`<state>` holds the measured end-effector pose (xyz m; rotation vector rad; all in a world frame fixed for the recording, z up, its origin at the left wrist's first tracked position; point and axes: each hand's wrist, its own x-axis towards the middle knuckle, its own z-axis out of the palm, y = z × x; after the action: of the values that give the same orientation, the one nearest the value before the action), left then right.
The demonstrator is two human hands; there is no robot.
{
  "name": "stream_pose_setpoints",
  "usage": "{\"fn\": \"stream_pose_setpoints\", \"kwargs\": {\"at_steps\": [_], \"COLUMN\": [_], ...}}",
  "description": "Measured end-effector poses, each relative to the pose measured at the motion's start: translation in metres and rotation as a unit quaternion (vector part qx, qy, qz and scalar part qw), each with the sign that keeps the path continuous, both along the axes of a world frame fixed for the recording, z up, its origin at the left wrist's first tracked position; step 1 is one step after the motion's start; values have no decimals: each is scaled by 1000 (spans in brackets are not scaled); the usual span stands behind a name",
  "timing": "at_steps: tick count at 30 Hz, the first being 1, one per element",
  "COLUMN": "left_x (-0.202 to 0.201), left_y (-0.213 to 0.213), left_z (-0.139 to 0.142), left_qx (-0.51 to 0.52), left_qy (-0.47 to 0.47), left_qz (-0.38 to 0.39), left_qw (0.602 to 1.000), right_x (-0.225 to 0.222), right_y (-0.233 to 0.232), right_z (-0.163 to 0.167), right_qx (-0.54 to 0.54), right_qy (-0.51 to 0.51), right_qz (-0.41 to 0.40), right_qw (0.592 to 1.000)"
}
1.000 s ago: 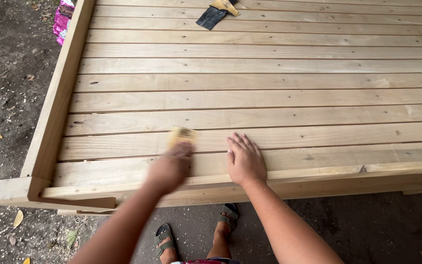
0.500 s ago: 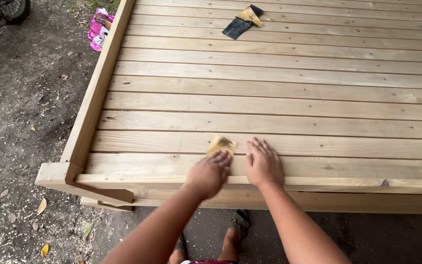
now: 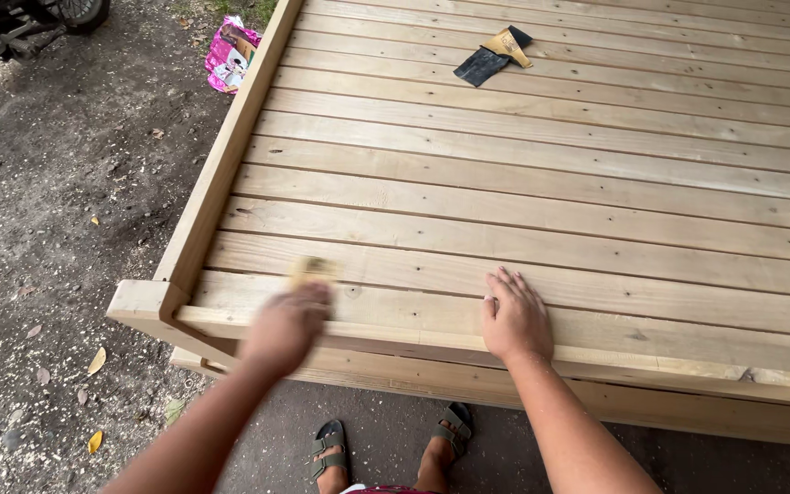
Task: The person sands the slatted wooden surface of a large furniture frame by hand, rubbing a piece of sandpaper back and forth across the planks. They work over different sections of the panel, sanding the flat slats and then the edge rail of the frame.
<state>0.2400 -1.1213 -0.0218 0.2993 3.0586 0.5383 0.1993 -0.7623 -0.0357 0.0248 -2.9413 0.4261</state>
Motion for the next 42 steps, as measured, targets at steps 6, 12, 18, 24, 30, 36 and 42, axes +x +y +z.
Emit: {"fn": "stream_pose_setpoints", "kwargs": {"at_steps": [6,12,18,24,30,36,42], "left_x": [9,25,21,2,-8,-1,16], "left_y": [98,-66,-98,78,298,275,55], "left_z": [12,36,23,-2,-1,-2,4], "left_qx": [-20,7,-157,13,59,105,27], "left_qy": [-81,8,-48,32,58,48,83], "left_qz": [-114,-34,-21,-236,-352,-337,-203], "left_qw": [990,999,986,971,932,934,975], "right_x": [1,2,6,20,58,77,69], "right_y": [2,0,6,32,107,127,49], "right_z": [-1,1,-1,1,-1,-10,3], "right_qx": [-7,-10,-54,-159,-45,-34,-41], "right_qy": [12,13,-6,16,38,90,46], "right_qz": [20,14,14,32,-124,-99,-66], "right_qw": [1000,1000,998,987,991,990,996]}}
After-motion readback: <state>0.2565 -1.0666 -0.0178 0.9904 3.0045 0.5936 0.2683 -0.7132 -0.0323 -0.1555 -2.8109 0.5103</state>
